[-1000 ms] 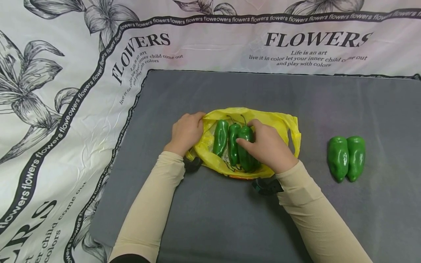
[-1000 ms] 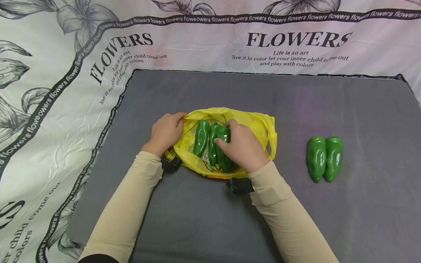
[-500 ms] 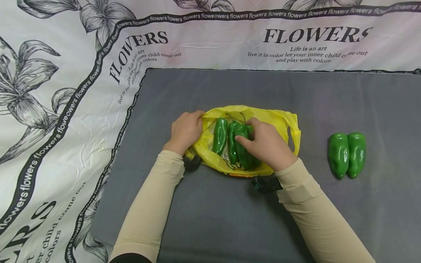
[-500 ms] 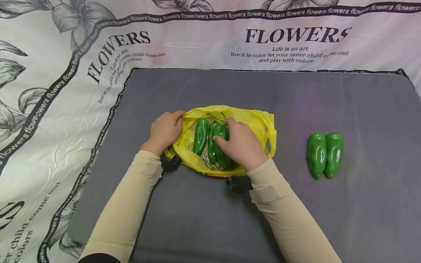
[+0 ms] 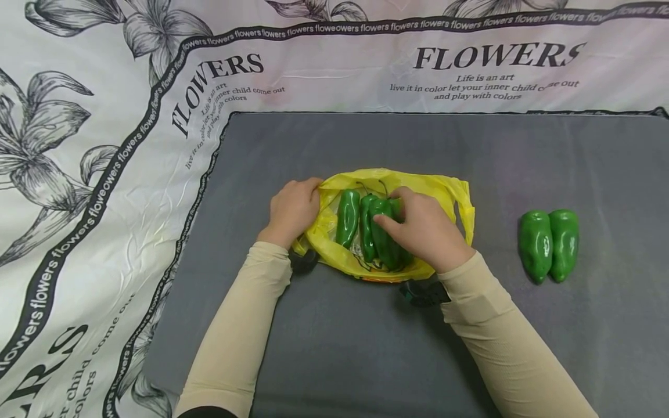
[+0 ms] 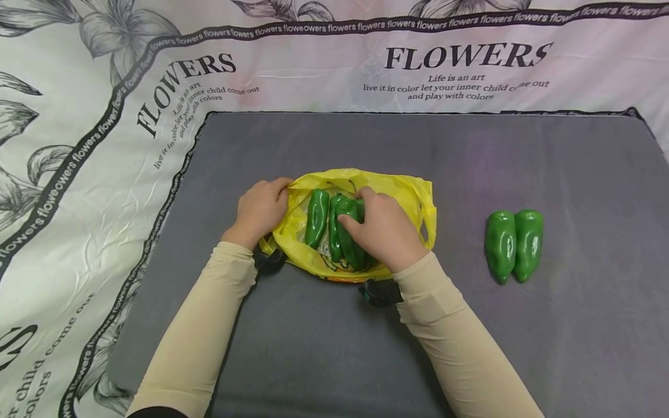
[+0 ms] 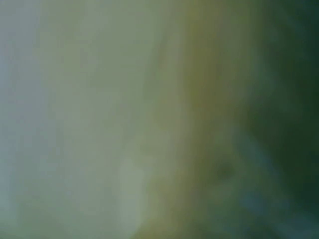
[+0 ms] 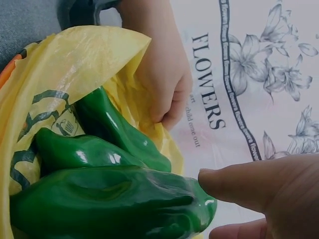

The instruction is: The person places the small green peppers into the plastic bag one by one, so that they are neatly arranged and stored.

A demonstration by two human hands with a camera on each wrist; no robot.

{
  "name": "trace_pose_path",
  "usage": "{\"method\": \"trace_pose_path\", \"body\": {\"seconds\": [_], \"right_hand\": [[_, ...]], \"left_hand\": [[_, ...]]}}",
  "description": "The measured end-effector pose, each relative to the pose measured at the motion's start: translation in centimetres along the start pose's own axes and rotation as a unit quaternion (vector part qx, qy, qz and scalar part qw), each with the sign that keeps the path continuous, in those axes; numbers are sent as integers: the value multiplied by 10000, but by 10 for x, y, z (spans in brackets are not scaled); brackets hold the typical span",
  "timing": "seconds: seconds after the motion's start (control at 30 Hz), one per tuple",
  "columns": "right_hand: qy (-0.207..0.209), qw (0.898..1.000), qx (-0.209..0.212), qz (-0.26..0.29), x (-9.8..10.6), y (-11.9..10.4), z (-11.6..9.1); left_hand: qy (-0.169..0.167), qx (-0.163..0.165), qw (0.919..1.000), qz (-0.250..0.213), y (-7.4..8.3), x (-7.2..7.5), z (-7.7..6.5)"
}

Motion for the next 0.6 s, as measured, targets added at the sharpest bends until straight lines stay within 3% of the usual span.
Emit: {"method": "trace_pose_path", "body": {"seconds": [0.6], "right_hand": [[126, 9999, -38, 99, 13, 0, -7]], "left_hand": [[34, -11, 10000, -14, 1, 1, -1]]}}
Point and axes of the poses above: each hand's wrist, its own z-axis towards the middle knuckle, its own x-axis out of the back of the hand, y = z × x, the point moved 10 cm from there along z, towards the middle knuckle, and after that the axes turned 8 degrees about z, right-handed, at the moved point
